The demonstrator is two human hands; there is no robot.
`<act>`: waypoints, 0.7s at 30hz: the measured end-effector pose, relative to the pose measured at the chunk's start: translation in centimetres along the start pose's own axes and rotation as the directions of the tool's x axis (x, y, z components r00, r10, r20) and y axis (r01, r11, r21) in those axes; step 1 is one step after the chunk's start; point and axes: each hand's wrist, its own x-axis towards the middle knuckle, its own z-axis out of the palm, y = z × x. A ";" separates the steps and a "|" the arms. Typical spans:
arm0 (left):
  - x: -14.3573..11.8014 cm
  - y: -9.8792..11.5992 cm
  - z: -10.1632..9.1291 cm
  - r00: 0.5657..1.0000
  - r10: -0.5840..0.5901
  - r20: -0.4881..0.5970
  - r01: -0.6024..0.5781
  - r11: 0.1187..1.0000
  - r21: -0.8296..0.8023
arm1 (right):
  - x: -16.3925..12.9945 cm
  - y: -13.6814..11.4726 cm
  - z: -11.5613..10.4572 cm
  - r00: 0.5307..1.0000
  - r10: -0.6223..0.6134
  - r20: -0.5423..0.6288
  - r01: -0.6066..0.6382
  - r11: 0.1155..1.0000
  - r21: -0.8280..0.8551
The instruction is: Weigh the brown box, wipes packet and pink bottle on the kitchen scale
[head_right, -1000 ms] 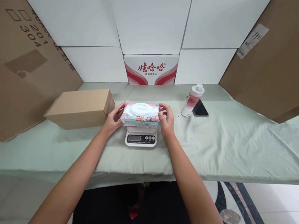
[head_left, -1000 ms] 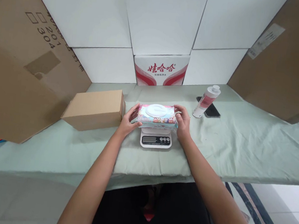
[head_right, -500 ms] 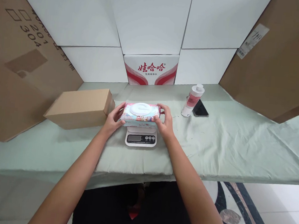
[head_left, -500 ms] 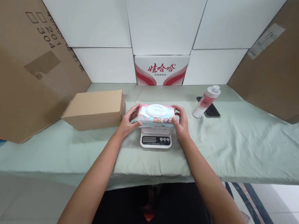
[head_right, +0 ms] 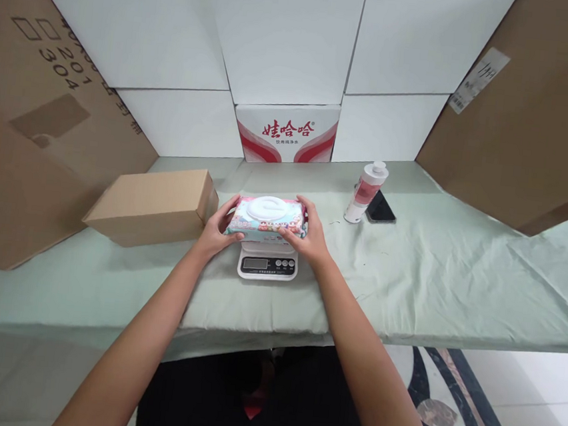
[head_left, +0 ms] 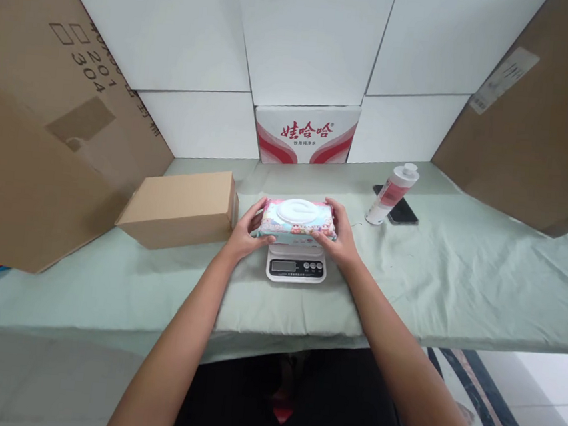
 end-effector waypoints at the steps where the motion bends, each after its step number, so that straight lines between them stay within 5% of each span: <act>1: 0.0 0.0 0.1 1.000 0.002 -0.004 -0.002 1.000 -0.003 | 0.0 0.1 0.0 1.000 0.000 -0.010 0.000 1.000 0.004; 13: -0.6 1.4 1.5 0.999 0.041 -0.011 -0.041 0.999 -0.011 | -1.4 -1.1 -0.8 0.989 0.084 -0.122 -0.068 0.989 0.133; 16: -1.4 3.6 5.0 0.991 0.096 0.091 -0.098 0.995 0.014 | -4.7 -3.0 -4.5 0.976 0.059 -0.210 -0.032 0.991 0.130; 21: -1.3 6.3 15.6 0.911 0.206 0.357 -0.232 0.972 0.031 | -10.8 -4.8 -15.0 0.936 0.119 -0.332 -0.133 0.991 -0.019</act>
